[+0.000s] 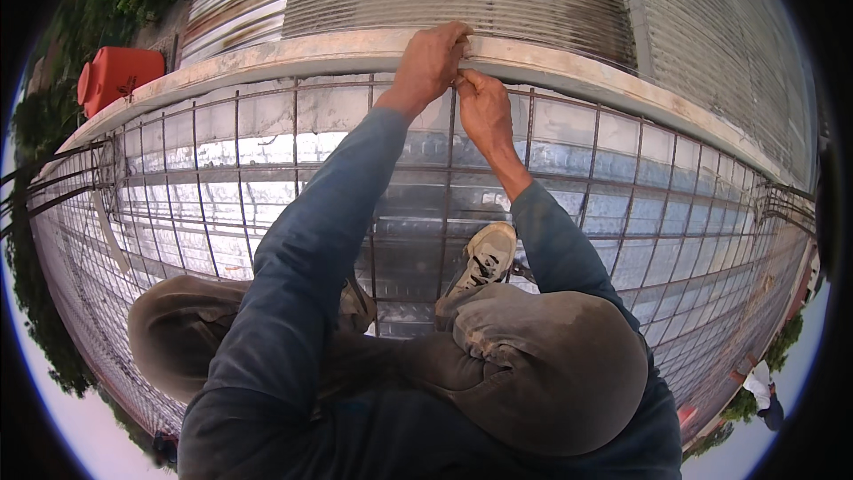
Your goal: The person works on a metal grid structure, using pliers to manipulate and secure metal wires or fasteners. The person repeatedly reaches for and uses the pliers to adjust components along the edge of the structure.
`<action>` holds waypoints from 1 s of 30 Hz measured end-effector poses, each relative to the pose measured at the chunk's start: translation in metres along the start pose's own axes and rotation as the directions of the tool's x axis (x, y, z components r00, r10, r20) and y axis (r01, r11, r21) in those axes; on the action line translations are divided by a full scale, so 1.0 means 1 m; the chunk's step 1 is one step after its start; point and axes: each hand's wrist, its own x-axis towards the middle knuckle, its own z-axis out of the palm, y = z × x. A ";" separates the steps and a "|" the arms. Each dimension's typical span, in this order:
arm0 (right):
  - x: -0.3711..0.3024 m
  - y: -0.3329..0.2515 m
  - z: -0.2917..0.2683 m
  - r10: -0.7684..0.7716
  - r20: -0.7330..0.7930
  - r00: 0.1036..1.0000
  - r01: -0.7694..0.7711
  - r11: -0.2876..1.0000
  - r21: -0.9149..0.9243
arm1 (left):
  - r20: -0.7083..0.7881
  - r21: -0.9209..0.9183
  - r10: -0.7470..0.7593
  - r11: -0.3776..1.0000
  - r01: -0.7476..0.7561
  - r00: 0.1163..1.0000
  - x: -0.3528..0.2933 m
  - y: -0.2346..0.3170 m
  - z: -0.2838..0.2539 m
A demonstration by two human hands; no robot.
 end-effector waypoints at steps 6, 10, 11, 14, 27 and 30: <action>0.012 -0.015 -0.016 -0.054 0.049 0.997 0.056 0.998 -0.042 | 0.110 0.052 0.159 0.985 -0.166 0.981 -0.005 -0.016 -0.003; 0.036 -0.015 -0.042 0.011 0.151 0.988 -0.007 1.000 -0.028 | 0.153 0.068 0.186 0.978 -0.198 0.971 -0.006 -0.013 -0.006; 0.040 -0.009 -0.043 0.010 0.150 0.989 -0.014 1.000 0.027 | 0.152 0.076 0.167 0.981 -0.180 0.974 -0.005 -0.007 -0.005; 0.041 0.001 -0.042 0.056 0.157 0.986 -0.079 0.986 0.145 | 0.112 0.096 0.121 0.987 -0.132 0.986 -0.003 0.000 0.001; 0.016 0.006 -0.039 0.266 0.198 0.943 -0.326 0.852 0.410 | -0.054 0.115 -0.028 0.993 0.035 0.998 -0.013 -0.008 -0.003; 0.004 0.015 -0.020 0.237 0.185 0.954 -0.290 0.890 0.353 | -0.047 0.206 0.003 0.979 0.007 0.999 -0.006 -0.005 0.001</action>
